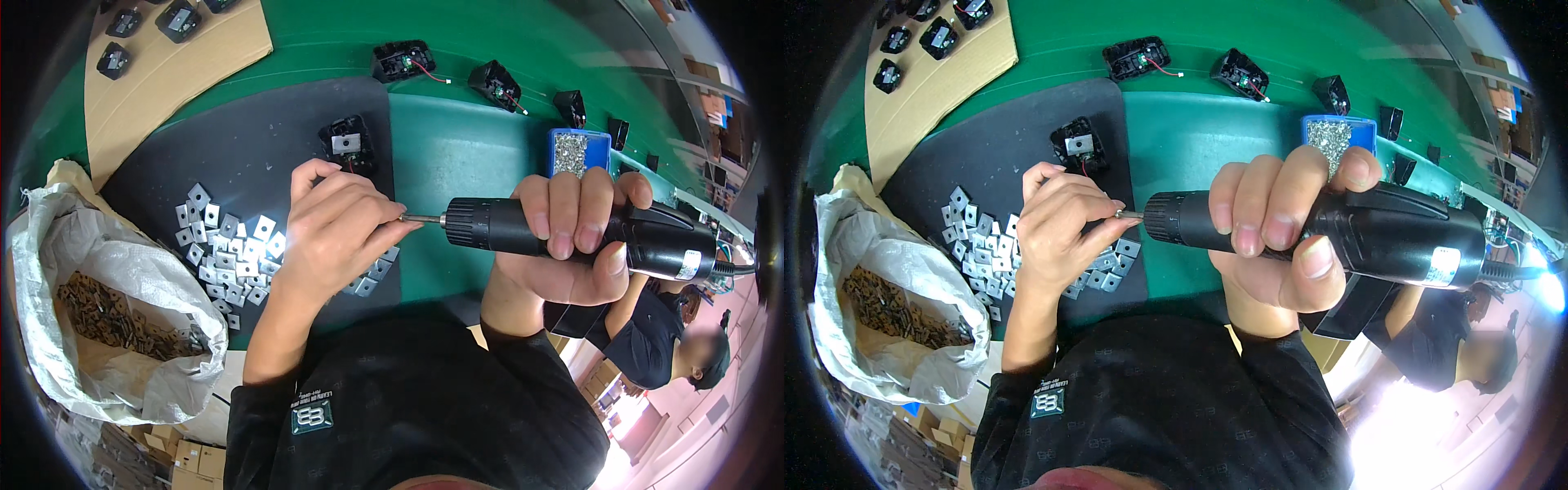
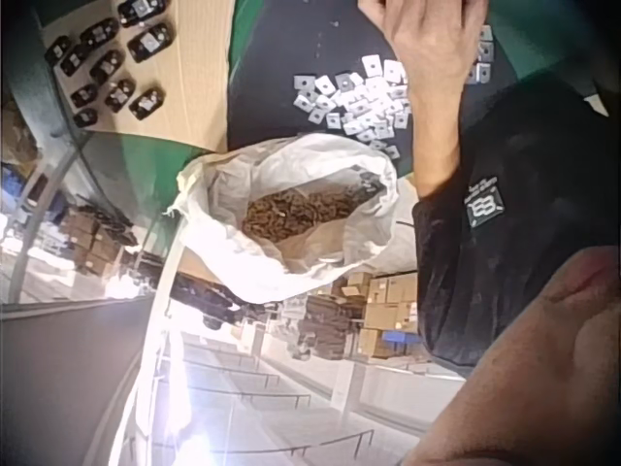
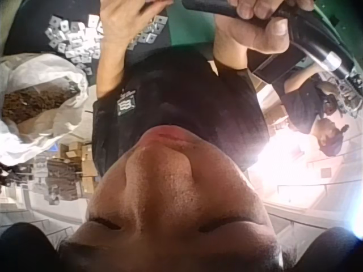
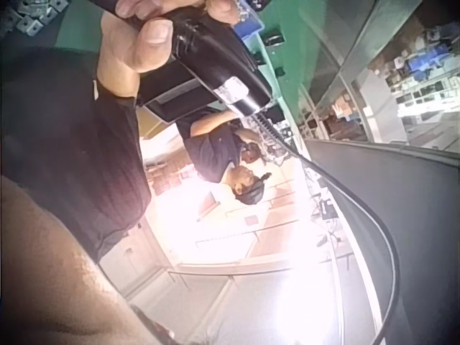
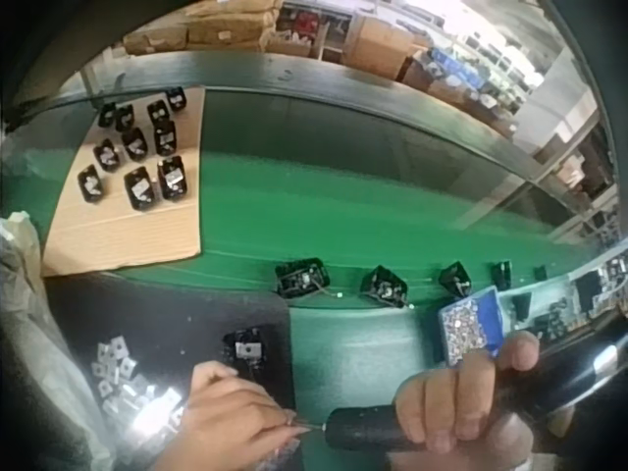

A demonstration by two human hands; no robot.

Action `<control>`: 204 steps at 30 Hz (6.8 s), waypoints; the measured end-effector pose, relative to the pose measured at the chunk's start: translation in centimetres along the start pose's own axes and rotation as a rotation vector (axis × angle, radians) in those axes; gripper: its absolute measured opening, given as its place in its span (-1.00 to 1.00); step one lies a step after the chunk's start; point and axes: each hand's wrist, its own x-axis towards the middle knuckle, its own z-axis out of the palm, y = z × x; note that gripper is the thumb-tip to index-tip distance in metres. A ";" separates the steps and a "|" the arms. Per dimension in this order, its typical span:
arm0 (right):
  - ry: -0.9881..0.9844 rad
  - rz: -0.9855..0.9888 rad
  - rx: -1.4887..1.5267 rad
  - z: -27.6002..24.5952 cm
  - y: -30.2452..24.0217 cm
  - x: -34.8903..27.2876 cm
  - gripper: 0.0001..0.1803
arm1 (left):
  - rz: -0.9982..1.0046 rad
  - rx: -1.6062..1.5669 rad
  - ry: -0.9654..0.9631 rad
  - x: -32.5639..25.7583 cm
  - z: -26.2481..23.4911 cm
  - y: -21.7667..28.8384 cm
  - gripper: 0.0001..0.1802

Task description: The person uses a power screwdriver to attach small metal brackets to black electronic devices on a green workbench. They pick up each device, secure the bracket, and place the finished unit onto a cardboard sheet. The process is repeated for multiple units throughout the clip.

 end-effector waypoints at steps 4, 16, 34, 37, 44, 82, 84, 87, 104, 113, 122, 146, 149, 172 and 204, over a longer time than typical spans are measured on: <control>0.027 -0.009 -0.030 -0.1 0.6 0.5 -0.39 | -0.040 0.101 -0.023 0.0 -1.0 -0.4 -0.46; 0.153 -0.098 -0.308 1.8 6.6 3.6 -0.33 | -0.273 0.217 -0.150 0.6 -1.2 -3.7 -0.19; -0.081 -0.061 -0.358 1.5 8.7 4.0 -0.53 | -0.286 0.159 -0.104 0.7 -1.2 -4.4 -0.18; -0.165 -0.063 -0.387 1.0 8.9 4.1 -0.53 | -0.288 0.156 -0.103 0.8 -1.2 -4.2 -0.20; -0.021 -0.123 -0.289 1.4 9.0 3.1 -0.43 | -0.250 0.162 -0.109 1.0 -1.6 -3.7 -0.22; 0.599 -0.701 -0.814 -9.2 -7.9 0.3 -0.48 | -0.346 0.513 -0.252 12.1 1.5 -5.8 -0.45; 0.563 -0.708 -0.775 -9.2 -8.7 -0.1 -0.47 | -0.243 0.443 -0.176 11.2 0.4 -5.2 -0.49; 0.561 -0.663 -0.738 -9.3 -9.7 -1.0 -0.48 | -0.096 0.394 -0.272 9.2 -2.0 -1.8 -0.48; 0.484 -0.228 -0.652 -6.6 -3.1 -1.5 -0.48 | -0.221 0.362 -0.530 2.6 -4.4 -1.6 -0.51; 0.330 -0.174 -0.630 -5.3 -0.8 -1.1 -0.51 | -0.271 0.353 -0.526 3.7 -4.3 -1.2 -0.60; 0.407 -0.219 -0.526 -5.1 -0.1 -1.4 -0.48 | -0.482 0.348 -0.222 0.8 -7.8 -0.5 -0.56; 0.207 -0.160 -0.418 -4.8 -0.3 -1.4 -0.46 | -0.854 0.196 -0.042 -2.8 -6.6 -2.8 -0.82; 0.188 -0.158 -0.424 -4.9 -0.5 -1.6 -0.46 | -0.674 0.168 -0.015 -2.8 -6.0 -3.0 -0.86; 0.070 -0.061 -0.219 -3.6 -0.3 -1.9 -0.42 | -0.516 0.098 -0.096 0.9 -0.1 -0.8 -0.78; 0.009 -0.108 0.087 2.5 -2.9 -0.6 -0.52 | -0.233 -0.489 -0.043 -2.2 -0.1 3.5 -0.80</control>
